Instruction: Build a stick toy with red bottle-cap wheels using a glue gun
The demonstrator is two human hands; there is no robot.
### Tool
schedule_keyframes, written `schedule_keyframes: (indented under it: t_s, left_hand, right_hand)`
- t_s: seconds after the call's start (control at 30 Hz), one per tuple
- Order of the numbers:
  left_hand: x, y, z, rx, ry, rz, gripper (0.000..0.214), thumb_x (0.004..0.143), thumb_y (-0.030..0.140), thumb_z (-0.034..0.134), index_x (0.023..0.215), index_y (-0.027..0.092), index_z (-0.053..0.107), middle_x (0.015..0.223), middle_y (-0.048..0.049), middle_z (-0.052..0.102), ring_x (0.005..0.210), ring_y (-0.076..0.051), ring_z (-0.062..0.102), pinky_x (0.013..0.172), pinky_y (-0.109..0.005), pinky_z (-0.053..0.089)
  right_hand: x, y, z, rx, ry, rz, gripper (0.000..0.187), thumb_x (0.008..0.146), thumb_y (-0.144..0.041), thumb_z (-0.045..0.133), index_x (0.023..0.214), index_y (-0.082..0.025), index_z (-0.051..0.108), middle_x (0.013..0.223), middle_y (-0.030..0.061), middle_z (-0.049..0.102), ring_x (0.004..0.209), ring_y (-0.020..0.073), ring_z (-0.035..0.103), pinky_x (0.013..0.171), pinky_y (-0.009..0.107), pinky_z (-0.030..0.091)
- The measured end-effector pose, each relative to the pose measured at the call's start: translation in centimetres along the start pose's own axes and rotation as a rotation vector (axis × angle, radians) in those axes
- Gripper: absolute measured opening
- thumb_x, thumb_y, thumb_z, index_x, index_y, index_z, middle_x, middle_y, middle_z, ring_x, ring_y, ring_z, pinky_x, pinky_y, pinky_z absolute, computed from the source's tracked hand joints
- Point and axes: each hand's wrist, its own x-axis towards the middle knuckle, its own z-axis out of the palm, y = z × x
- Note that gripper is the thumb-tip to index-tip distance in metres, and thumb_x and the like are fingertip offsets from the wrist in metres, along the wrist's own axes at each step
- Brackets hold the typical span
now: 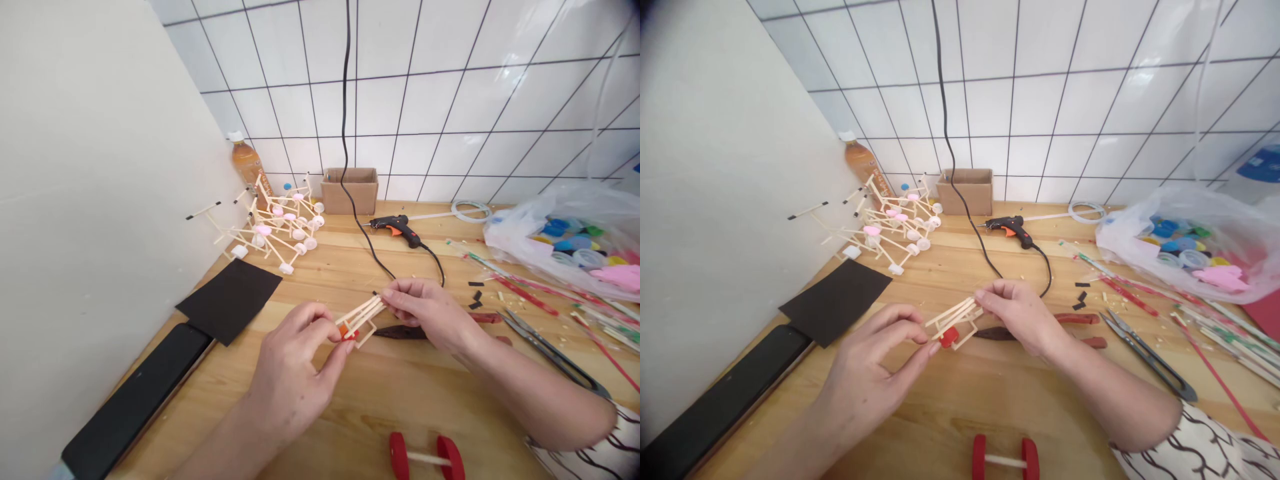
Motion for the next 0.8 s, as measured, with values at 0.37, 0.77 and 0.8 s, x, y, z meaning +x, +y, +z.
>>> schedule_keyframes:
  t_s: [0.37, 0.77, 0.8]
  left_hand:
    - [0.3, -0.1, -1.4, -0.078, -0.113, -0.094, 0.021, 0.067, 0.008, 0.064, 0.065, 0.018, 0.046, 0.076, 0.0015, 0.059, 0.073, -0.013, 0.057, 0.066, -0.025, 0.044]
    - [1.1, -0.4, -1.3, -0.113, -0.184, -0.200, 0.014, 0.070, 0.011, 0.063, 0.061, 0.017, 0.053, 0.068, 0.0020, 0.058, 0.067, -0.012, 0.055, 0.063, -0.023, 0.042]
    - [1.2, -0.5, -1.3, -0.117, -0.194, -0.224, 0.013, 0.069, 0.011, 0.063, 0.061, 0.017, 0.054, 0.067, 0.0020, 0.058, 0.067, -0.012, 0.055, 0.062, -0.023, 0.042]
  right_hand:
    - [0.0, 0.1, -0.3, 0.003, -0.007, 0.013, 0.023, 0.069, -0.036, 0.066, 0.072, -0.014, 0.062, 0.059, -0.0033, 0.048, 0.049, 0.0056, 0.034, 0.043, 0.022, 0.019]
    - [0.1, 0.3, -0.3, 0.114, 0.126, -0.050, 0.029, 0.066, -0.040, 0.066, 0.060, -0.017, 0.050, 0.052, -0.0062, 0.037, 0.045, 0.0053, 0.026, 0.041, 0.019, 0.018]
    - [0.1, 0.3, -0.3, 0.131, 0.134, -0.058, 0.029, 0.066, -0.040, 0.065, 0.059, -0.017, 0.047, 0.052, -0.0066, 0.035, 0.045, 0.0051, 0.024, 0.040, 0.019, 0.016]
